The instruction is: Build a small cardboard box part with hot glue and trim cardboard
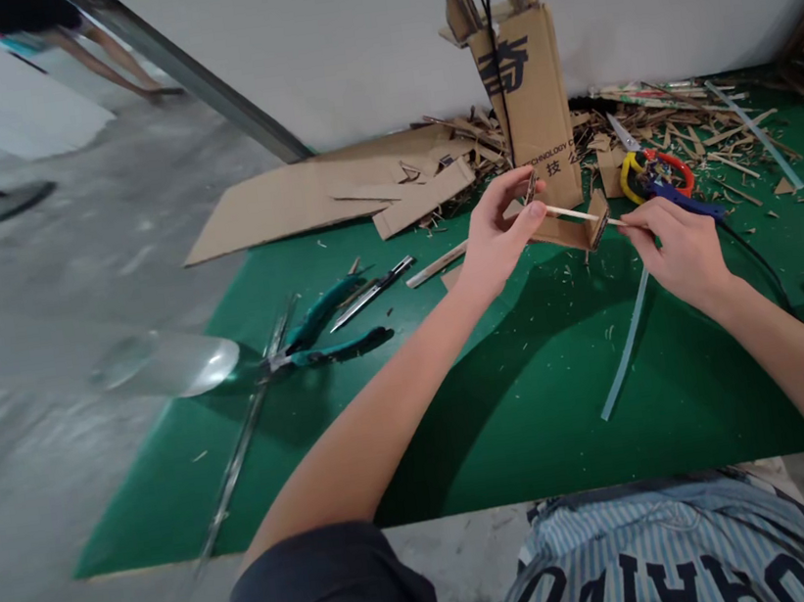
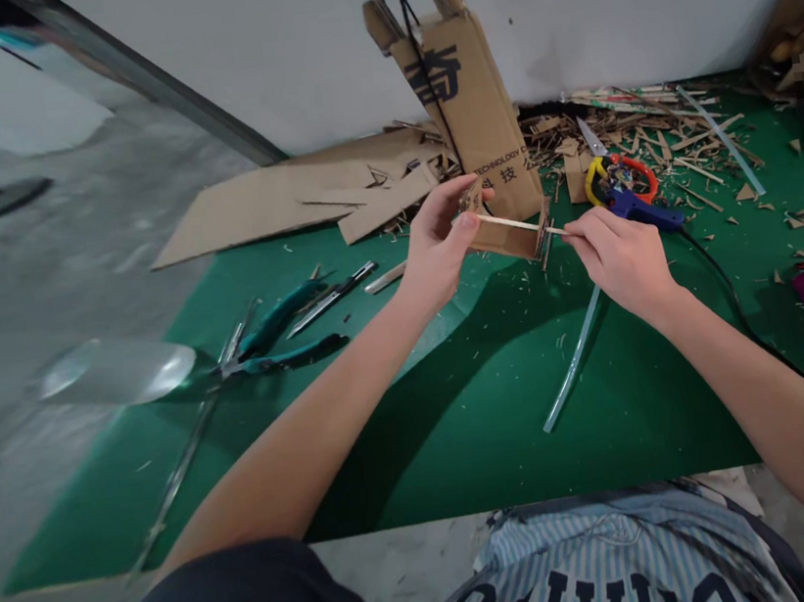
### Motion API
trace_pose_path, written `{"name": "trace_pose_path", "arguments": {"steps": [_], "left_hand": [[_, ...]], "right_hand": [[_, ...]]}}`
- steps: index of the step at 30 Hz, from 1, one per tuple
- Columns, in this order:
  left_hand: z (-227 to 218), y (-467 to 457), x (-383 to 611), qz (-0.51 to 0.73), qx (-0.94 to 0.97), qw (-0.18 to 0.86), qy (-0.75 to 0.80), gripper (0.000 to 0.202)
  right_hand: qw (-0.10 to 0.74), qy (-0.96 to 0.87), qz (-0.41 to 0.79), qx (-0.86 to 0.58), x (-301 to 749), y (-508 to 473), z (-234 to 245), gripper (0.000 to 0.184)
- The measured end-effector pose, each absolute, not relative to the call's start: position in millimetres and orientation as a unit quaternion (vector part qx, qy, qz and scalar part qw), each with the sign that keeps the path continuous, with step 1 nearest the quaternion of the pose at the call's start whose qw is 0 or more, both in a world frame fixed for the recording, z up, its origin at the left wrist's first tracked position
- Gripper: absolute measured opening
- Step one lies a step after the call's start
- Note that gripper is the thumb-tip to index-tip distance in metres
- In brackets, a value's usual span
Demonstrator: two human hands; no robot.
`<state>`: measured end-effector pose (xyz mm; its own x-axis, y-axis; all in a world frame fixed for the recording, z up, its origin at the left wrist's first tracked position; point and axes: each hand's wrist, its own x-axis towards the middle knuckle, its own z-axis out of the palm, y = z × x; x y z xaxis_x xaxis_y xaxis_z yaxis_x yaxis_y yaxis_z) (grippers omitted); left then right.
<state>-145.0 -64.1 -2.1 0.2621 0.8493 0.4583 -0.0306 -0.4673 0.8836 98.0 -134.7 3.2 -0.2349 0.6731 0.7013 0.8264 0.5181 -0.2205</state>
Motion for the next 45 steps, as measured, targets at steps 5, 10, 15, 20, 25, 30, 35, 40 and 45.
{"name": "trace_pose_path", "arguments": {"steps": [5, 10, 15, 20, 25, 30, 35, 40, 45], "left_hand": [[-2.7, -65.8, -144.1, 0.524, 0.669, 0.426, 0.311, 0.057], [-0.7, -67.4, -141.6, 0.543, 0.662, 0.375, 0.355, 0.052], [1.1, -71.5, -137.9, 0.564, 0.652, 0.322, 0.392, 0.043], [1.4, -78.6, -135.7, 0.561, 0.663, 0.289, 0.402, 0.043], [1.8, -83.2, -132.6, 0.591, 0.633, 0.279, 0.415, 0.038], [1.0, -81.9, -130.4, 0.618, 0.598, 0.291, 0.419, 0.038], [-0.6, -79.0, -130.9, 0.631, 0.588, 0.292, 0.413, 0.038], [-3.3, -76.2, -132.5, 0.633, 0.599, 0.274, 0.406, 0.036], [-3.1, -75.4, -132.6, 0.640, 0.601, 0.266, 0.398, 0.038]], "right_hand": [[0.365, -0.786, -0.123, -0.483, 96.7, -135.3, 3.2, 0.026], [0.358, -0.782, -0.106, -0.499, 94.4, -136.9, 3.5, 0.018], [0.363, -0.776, -0.097, -0.507, 91.7, -137.4, 1.1, 0.020], [0.382, -0.768, -0.081, -0.507, 89.4, -138.5, -0.8, 0.020], [0.393, -0.777, -0.056, -0.489, 84.3, -141.5, -1.4, 0.020], [0.371, -0.787, -0.033, -0.492, 80.0, -145.1, -1.3, 0.024], [0.372, -0.791, -0.009, -0.485, 77.7, -147.8, -1.0, 0.021], [0.382, -0.795, 0.039, -0.470, 74.6, -150.2, -0.4, 0.020], [0.404, -0.785, 0.089, -0.462, 72.3, -150.1, -0.7, 0.019]]}}
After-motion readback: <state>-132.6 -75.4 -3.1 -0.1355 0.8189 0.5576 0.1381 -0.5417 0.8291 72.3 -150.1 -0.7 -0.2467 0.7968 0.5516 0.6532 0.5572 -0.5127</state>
